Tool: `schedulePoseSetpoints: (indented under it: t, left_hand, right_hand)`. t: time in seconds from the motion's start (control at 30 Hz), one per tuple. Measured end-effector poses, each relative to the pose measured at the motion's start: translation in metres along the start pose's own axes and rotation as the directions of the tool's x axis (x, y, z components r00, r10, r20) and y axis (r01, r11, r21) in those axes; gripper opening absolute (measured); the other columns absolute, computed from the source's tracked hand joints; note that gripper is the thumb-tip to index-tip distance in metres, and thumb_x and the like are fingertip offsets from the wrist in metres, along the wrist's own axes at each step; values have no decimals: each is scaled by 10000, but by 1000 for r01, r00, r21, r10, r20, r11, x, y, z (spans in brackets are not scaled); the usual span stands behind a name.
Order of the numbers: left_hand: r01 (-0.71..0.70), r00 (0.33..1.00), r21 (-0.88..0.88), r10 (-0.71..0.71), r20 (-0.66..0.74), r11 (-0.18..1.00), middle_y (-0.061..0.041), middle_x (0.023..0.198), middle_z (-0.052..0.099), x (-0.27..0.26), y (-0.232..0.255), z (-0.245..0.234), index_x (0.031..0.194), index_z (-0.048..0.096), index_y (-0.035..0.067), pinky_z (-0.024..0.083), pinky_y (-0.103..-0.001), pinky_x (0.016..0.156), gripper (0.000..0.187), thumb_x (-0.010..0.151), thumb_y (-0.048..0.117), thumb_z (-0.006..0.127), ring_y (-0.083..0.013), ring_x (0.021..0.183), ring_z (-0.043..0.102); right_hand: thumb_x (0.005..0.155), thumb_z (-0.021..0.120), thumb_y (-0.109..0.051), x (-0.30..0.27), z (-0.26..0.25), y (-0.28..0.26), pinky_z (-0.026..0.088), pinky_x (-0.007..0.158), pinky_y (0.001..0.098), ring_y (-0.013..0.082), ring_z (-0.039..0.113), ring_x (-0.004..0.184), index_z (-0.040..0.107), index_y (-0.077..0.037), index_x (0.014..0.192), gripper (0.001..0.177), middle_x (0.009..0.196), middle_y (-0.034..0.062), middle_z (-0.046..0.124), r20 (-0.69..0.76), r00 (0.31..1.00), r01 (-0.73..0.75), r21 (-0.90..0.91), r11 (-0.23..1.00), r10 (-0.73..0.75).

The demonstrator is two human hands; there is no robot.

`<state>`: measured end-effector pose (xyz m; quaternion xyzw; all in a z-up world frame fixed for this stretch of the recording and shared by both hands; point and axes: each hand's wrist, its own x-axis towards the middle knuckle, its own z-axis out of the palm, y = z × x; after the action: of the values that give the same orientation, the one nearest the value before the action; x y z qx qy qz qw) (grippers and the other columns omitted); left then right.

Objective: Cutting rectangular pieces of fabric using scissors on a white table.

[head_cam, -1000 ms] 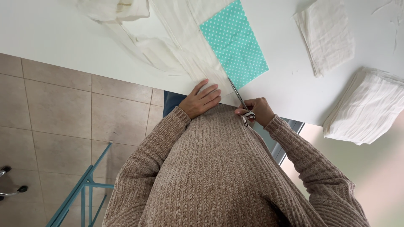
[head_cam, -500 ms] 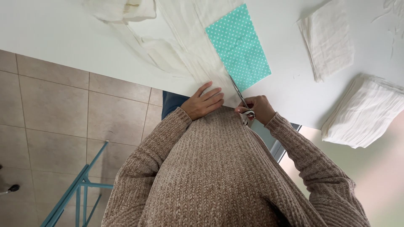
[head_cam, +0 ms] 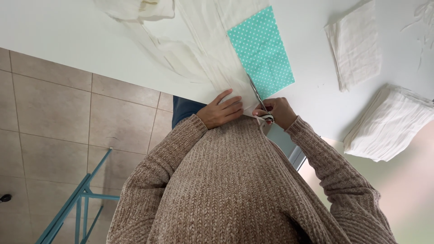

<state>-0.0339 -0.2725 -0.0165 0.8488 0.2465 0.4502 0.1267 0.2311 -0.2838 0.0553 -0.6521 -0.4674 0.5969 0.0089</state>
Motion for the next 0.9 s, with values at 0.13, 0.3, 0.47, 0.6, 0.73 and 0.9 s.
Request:
schedulePoseSetpoints:
  t: [0.13, 0.3, 0.47, 0.6, 0.73, 0.9]
  left_hand:
    - [-7, 1000, -12, 7, 12, 1000, -66, 1241, 655, 0, -1, -3, 1176, 644, 104, 493, -578, 1103, 205, 1095, 169, 468, -274, 1230, 621]
    - [-14, 1000, -7, 14, 5, 1000, -58, 1215, 654, 0, -1, -3, 1186, 638, 109, 496, -576, 1106, 207, 1093, 172, 465, -267, 1228, 619]
    - [-26, 1000, -21, 26, 4, 999, -66, 1175, 643, 0, -2, -3, 1166, 654, 113, 497, -587, 1100, 195, 1085, 183, 492, -275, 1216, 620]
    - [-16, 1000, -27, 17, 14, 999, -66, 1167, 640, 0, -2, -5, 1173, 650, 117, 491, -581, 1107, 209, 1093, 185, 469, -279, 1219, 617]
    - [-22, 1000, -13, 22, 3, 1000, -56, 1129, 644, 2, -2, -6, 1155, 649, 121, 504, -574, 1102, 195, 1087, 178, 476, -268, 1191, 629]
    - [-36, 999, -11, 36, -8, 999, -61, 1134, 639, -2, -6, -2, 1155, 643, 122, 499, -584, 1104, 213, 1088, 184, 451, -276, 1193, 626]
  right_hand:
    - [783, 869, -330, 3, -3, -7, 457, 499, 234, 152, 595, 387, 763, -93, 805, 260, 460, 74, 627, 14, 1000, 11, -18, 1000, -11]
    - [783, 857, -335, 4, -7, -17, 436, 516, 219, 141, 568, 372, 763, -109, 761, 245, 408, 44, 583, 40, 999, -15, -30, 999, 16]
    - [806, 841, -389, 15, -8, -21, 434, 544, 238, 146, 548, 389, 761, -119, 808, 282, 396, 31, 564, 51, 998, 41, -92, 995, -36]
    - [788, 842, -350, 13, -10, -30, 411, 523, 207, 136, 538, 362, 760, -130, 749, 237, 373, 35, 552, 58, 998, 3, -73, 997, 2]
    - [806, 827, -335, 17, -13, -41, 425, 540, 219, 144, 552, 376, 762, -128, 769, 220, 377, 36, 560, 74, 997, 20, -112, 993, -11]
    - [824, 821, -328, 26, -15, -49, 430, 554, 233, 151, 551, 387, 763, -116, 791, 222, 388, 44, 569, 82, 996, 48, -152, 987, -36]
